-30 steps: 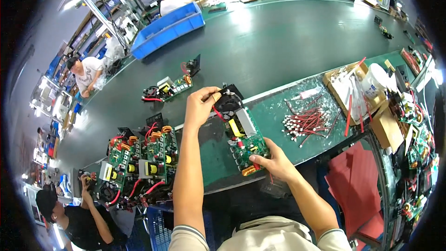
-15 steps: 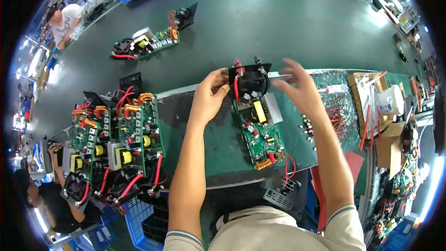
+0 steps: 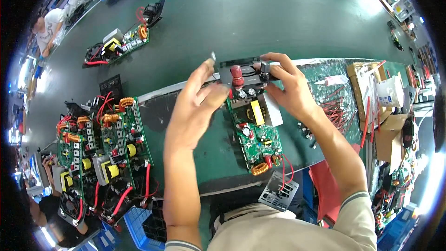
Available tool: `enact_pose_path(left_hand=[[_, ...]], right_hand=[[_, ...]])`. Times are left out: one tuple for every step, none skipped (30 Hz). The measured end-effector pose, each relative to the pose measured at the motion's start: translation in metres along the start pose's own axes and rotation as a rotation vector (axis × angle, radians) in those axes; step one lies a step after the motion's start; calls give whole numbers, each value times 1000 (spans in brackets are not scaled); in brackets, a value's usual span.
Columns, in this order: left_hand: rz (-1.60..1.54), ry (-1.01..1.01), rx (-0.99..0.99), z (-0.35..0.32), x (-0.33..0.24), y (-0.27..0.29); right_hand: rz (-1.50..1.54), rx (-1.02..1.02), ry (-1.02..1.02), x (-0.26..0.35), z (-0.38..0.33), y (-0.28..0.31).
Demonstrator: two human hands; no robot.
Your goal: Assemble electronic components onto a printed circuit board, including attaching fans and applying adhesive.
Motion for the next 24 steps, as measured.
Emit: enact_pose_path(left_hand=[[-49, 95, -86, 4, 5, -3], [-101, 188, -172, 7, 8, -4], [36, 91, -205, 17, 13, -1], [22, 75, -217, 23, 15, -4], [-39, 102, -212, 24, 16, -7], [-101, 132, -199, 25, 16, -16], [-157, 134, -193, 23, 17, -17], [-177, 132, -189, 22, 16, -17], [-216, 124, -186, 22, 18, -18], [-254, 118, -185, 20, 21, -17], [-248, 129, -162, 20, 22, -16], [-231, 136, -201, 17, 20, -16], [-219, 90, -216, 15, 21, -15], [-206, 47, -233, 11, 25, -13], [-173, 13, -235, 8, 24, -13], [-174, -53, -240, 5, 25, -15], [-129, -74, -235, 3, 25, -17], [-85, -96, -229, 1, 22, -18], [-112, -93, -185, 1, 24, -20], [-107, -91, -183, 1, 24, -20], [-61, -130, -174, -1, 21, -21], [-15, -168, -164, -4, 18, -23], [-38, -132, -182, -7, 19, -24], [-32, -127, -189, -11, 21, -22]], right_hand=[[-10, 39, 9, 2, 3, 2], [9, 80, 12, 2, 3, 2], [28, 90, 30, 1, 4, 3], [47, 104, 44, 0, 5, 2], [63, 129, 40, 1, 7, 3], [64, 189, 68, -2, 5, 6], [82, 238, 85, 0, 6, 7], [98, 289, 101, 0, 8, 9], [151, 403, 67, 0, 12, 12], [89, 493, 18, 3, 20, 22], [42, 540, -20, -9, 27, 30], [-3, 583, -69, -26, 34, 35], [185, 493, -188, -38, 48, 37], [182, 485, -176, -43, 62, 33], [388, 532, -223, -45, 71, 16], [596, 572, -273, -46, 76, 0], [567, 657, -232, -44, 82, -16], [599, 782, -187, -46, 84, -36], [669, 825, -243, -42, 87, -49], [672, 819, -243, -45, 91, -59], [740, 855, -190, -42, 92, -71], [808, 889, -137, -37, 92, -79], [813, 884, -140, -39, 90, -83], [841, 964, -174, -37, 86, -92]])
Point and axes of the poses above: each hand's wrist, its own z-axis towards the middle knuckle, its own y-axis out of the back of the hand, x = y × z, the point moved 8 cm from there along z, towards the middle knuckle, and after that the axes turned 13 degrees about y, right-handed, at the moved point
